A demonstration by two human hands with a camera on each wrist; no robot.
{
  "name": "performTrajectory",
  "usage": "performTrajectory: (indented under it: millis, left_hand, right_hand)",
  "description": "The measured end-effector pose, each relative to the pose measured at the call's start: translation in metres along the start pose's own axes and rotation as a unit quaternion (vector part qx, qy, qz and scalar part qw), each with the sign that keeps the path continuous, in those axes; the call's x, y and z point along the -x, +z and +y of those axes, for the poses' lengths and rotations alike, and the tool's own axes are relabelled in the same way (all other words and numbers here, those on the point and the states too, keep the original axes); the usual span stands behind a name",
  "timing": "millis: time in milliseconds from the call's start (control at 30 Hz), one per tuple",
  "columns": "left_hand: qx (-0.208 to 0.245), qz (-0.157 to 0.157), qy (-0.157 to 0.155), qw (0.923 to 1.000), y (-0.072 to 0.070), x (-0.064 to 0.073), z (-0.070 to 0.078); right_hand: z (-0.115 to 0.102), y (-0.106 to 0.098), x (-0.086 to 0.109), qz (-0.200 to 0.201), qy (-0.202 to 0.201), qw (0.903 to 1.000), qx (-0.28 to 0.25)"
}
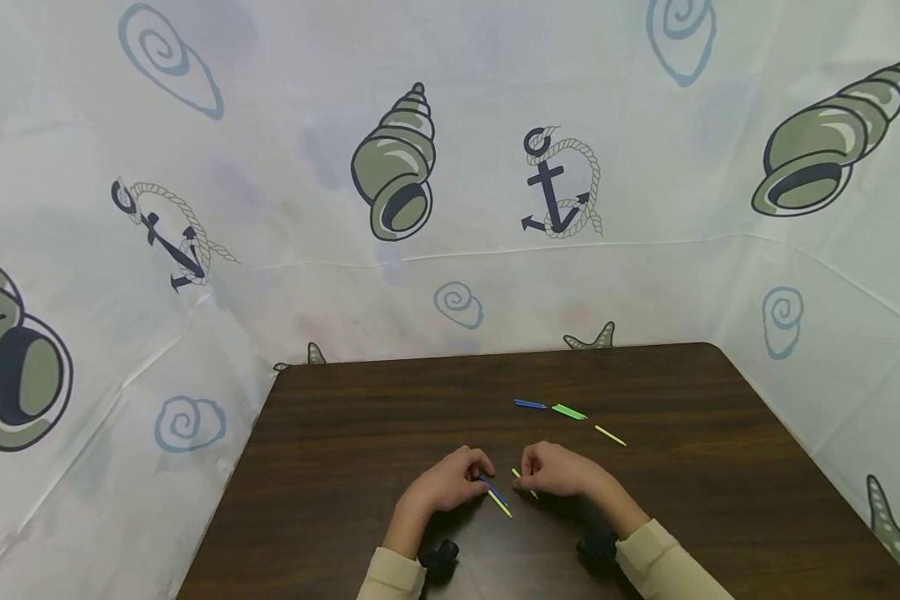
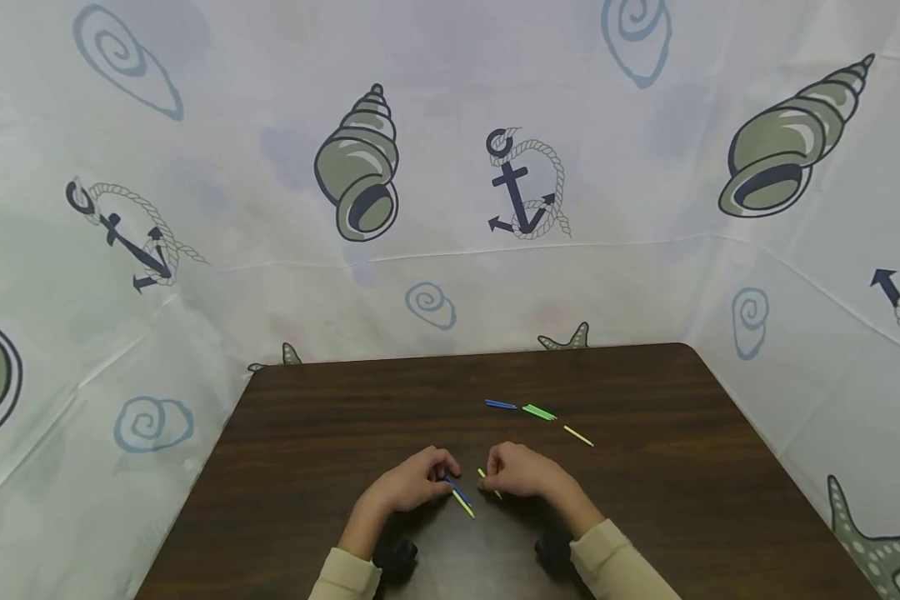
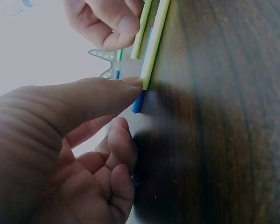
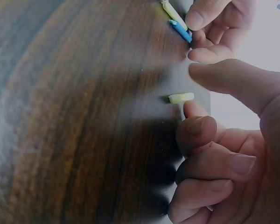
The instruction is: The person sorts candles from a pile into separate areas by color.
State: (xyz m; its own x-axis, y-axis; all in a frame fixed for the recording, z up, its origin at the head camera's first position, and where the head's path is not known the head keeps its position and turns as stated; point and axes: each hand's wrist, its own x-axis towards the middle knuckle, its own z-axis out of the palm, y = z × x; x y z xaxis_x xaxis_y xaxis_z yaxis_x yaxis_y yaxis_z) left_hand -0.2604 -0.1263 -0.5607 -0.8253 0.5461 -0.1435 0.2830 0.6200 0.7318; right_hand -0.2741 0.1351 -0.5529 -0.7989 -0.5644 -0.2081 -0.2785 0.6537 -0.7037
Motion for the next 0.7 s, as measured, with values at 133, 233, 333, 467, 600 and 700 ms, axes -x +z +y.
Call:
performTrajectory:
  millis: [133, 233, 333, 467, 600, 700]
  left_hand:
    - [0.001, 0.002, 0.006, 1.0000, 0.0007, -0.0010, -0.0011]
    - [0.003, 0.004, 0.005, 1.0000, 0.0008, -0.0007, -0.0002]
    - [0.012, 0.005, -0.003, 0.9999, 0.0011, -0.0001, 0.0010]
    - [0.015, 0.008, -0.009, 0.9998, 0.0024, -0.0001, 0.0017]
    - [0.014, 0.013, -0.009, 0.9998, 0.0031, -0.0009, 0.0027]
    - [0.012, 0.013, -0.010, 0.9998, 0.0032, -0.0011, 0.0024]
  right_hand:
    - [-0.0018, 0.0017, 0.0012, -0.001, 0.008, 0.9999, 0.008]
    - [-0.0032, 0.0026, 0.0020, 0.002, 0.012, 0.9999, 0.010]
    - [-0.0032, 0.0032, 0.0024, 0.005, 0.016, 0.9998, 0.010]
    - [-0.0021, 0.0031, 0.0024, 0.009, 0.019, 0.9998, 0.006]
    - [-0.0016, 0.0021, 0.0027, 0.011, 0.027, 0.9996, -0.002]
    - [-0.0025, 0.0017, 0.0032, 0.011, 0.031, 0.9995, -0.007]
